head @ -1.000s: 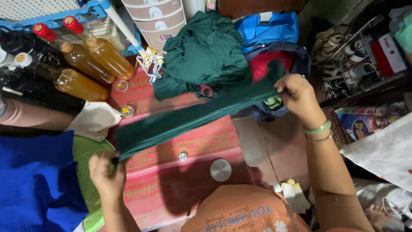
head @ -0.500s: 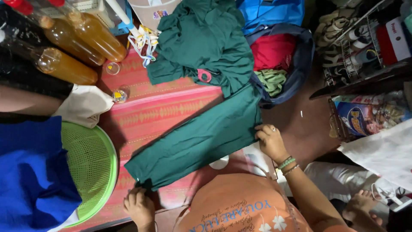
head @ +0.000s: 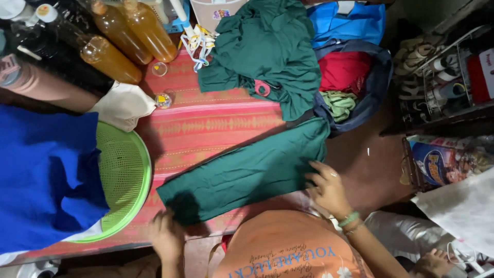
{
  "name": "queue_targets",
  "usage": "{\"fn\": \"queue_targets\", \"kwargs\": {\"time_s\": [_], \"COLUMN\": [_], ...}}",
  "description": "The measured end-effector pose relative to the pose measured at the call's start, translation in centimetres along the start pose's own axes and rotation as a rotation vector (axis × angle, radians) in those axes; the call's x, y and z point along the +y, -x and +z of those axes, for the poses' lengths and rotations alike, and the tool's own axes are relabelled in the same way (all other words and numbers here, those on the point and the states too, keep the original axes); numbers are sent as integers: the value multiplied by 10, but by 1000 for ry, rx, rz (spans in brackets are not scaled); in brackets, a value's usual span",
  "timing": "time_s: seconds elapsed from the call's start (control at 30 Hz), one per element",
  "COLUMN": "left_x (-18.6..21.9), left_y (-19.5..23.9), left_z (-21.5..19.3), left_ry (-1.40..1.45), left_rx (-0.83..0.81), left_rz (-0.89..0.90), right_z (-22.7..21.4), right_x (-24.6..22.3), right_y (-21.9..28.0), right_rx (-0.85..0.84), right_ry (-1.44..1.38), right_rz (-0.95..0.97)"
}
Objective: The person folds a green piece of clothing on a table. They smooth the fabric, fold the sides inward, and roll the garment into a compact bundle. A small dog briefly enters the frame and sniffs the fabric during the process.
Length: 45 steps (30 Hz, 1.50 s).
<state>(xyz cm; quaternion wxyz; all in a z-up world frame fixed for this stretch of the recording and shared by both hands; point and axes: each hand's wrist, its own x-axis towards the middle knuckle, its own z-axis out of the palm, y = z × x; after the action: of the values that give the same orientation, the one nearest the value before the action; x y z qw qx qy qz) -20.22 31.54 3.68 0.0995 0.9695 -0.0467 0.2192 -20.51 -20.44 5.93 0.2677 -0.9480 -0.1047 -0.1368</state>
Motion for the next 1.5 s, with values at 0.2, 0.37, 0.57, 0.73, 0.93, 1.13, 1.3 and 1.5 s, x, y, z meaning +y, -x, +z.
{"fn": "queue_targets", "kwargs": {"time_s": [0.2, 0.37, 0.57, 0.73, 0.93, 1.13, 1.3, 1.5], "left_x": [44, 52, 53, 53, 38, -5, -12, -18], "left_y": [-35, -39, -41, -41, -33, -16, -11, -8], "left_z": [57, 51, 50, 47, 49, 23, 15, 24], "left_ry": [-20, -205, -224, -233, -169, -267, -264, -254], "left_rx": [-89, -99, -57, -67, -137, -19, 80, 79], "left_rz": [48, 65, 78, 72, 50, 118, 132, 113], "right_z": [84, 159, 85, 91, 84, 155, 154, 103], "right_x": [-125, -171, -112, 4, -84, -201, -167, -61], "right_y": [-89, -92, -130, -105, -123, -95, -77, -72], "right_rx": [-240, -149, -146, 2, -13, -136, -50, -168], "right_ry": [-139, 60, 366, 437, 553, 262, 200, 364], "right_rz": [-235, -470, -149, 100, 288, -71, -168, 102]}}
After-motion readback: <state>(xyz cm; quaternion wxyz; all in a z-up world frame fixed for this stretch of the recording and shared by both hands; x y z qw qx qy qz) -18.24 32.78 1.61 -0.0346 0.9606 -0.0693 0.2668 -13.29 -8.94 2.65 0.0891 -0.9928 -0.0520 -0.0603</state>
